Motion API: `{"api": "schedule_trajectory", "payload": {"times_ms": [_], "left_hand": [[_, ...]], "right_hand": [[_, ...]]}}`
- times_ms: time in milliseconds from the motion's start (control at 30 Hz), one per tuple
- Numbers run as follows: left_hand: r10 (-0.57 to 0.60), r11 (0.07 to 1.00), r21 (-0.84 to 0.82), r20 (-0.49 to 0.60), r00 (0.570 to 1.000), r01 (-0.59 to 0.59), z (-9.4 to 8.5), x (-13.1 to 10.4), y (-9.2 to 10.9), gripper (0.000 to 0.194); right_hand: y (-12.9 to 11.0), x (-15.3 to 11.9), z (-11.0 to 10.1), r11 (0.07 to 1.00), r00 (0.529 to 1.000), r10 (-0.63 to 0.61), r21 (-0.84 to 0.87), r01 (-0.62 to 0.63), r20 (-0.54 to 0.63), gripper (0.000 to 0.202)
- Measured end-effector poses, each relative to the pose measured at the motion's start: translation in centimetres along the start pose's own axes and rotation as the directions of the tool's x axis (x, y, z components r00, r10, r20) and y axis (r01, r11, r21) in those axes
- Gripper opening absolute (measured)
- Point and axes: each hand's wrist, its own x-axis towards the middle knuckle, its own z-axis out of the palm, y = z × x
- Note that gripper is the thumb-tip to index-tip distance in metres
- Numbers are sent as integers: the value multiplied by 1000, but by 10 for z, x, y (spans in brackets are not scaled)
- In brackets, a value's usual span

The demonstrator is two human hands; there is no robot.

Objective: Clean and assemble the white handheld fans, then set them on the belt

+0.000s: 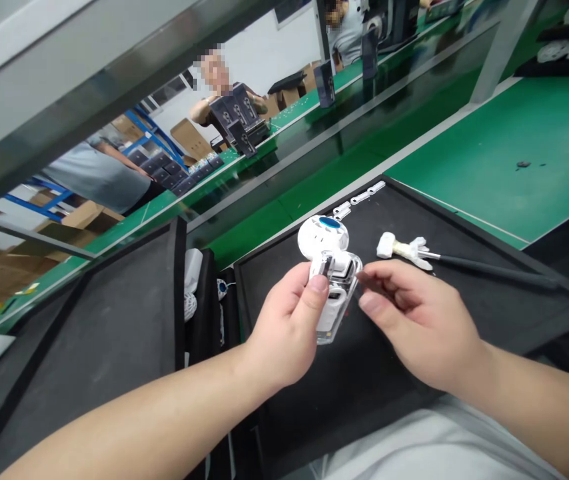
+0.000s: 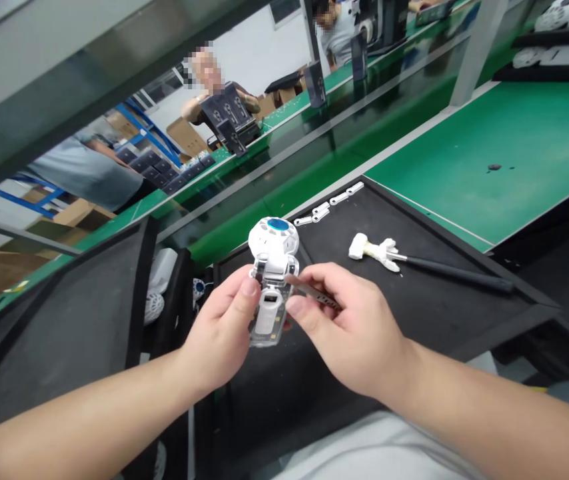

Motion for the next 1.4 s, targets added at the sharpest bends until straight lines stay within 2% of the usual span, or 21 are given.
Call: {"api": "schedule_trajectory", "payload": {"times_ms": [100, 167, 333, 433, 500, 567, 600, 667, 700, 767, 833, 900, 1000, 1133, 1267, 1333, 1400], "left_hand": [[57, 998, 19, 21, 998, -58, -1, -2, -3, 45], [104, 994, 38, 33, 994, -106, -2, -4, -4, 45], [178, 980, 72, 92, 980, -185, -5, -10, -1, 44], [230, 967, 93, 65, 971, -236, -4, -11, 0, 44], [199, 976, 85, 0, 980, -198, -1, -8, -1, 44], [126, 991, 49, -72, 989, -123, 2, -4, -3, 44], [104, 994, 30, -100, 990, -101, 3, -2, -3, 45], [129, 992, 11, -131, 983, -129, 3, 3, -5, 49], [164, 986, 13, -129, 978, -164, 3, 4, -5, 52], [218, 976, 25, -97, 971, -217, 1, 5, -6, 56], [237, 971, 38, -72, 969, -235, 0, 3, -7, 55], [247, 968, 69, -76, 966, -242, -1, 0, -7, 53], [274, 959, 110, -101, 956, -263, -1, -3, -7, 54], [262, 958, 148, -107, 959, -245, -4, 1, -6, 54], [126, 982, 165, -218, 968, -91, -4, 13, -7, 45], [34, 991, 137, -290, 957, 6, -3, 19, -9, 40], [-6, 987, 147, -341, 940, 60, -7, 26, -11, 37]], "right_hand": [[-2, 5, 10, 946, 990, 143, 292, -139, 7, 39], [-5, 8, 14, 901, 981, 191, 392, -187, 30, 44], [-15, 7, 16, 881, 981, 182, 434, -190, 61, 39], [-17, 10, 17, 875, 983, 166, 448, -181, 73, 38], [-15, 15, 19, 884, 981, 179, 425, -193, 74, 34], [-12, 20, 20, 922, 984, 176, 356, -155, -26, 30], [-10, 22, 20, 948, 984, 145, 299, -107, -108, 30], [-6, 22, 21, 992, 974, 4, 126, 25, -226, 33], [-5, 20, 22, 995, 970, -89, 25, 97, -227, 32], [-1, 17, 25, 966, 958, -242, -128, 224, -151, 27], [1, 15, 29, 942, 946, -305, -182, 282, -111, 25], [2, 16, 33, 952, 950, -279, -171, 255, -141, 22], [-1, 22, 36, 980, 969, -179, -118, 160, -173, 16], [-2, 30, 39, 995, 987, -99, -45, 94, -124, 13], [11, 41, 51, 997, 993, -47, -66, 40, -109, 11], [19, 47, 58, 999, 993, 2, -47, -8, -120, 13], [26, 52, 66, 1000, 991, 18, -22, -21, -131, 16]]}}
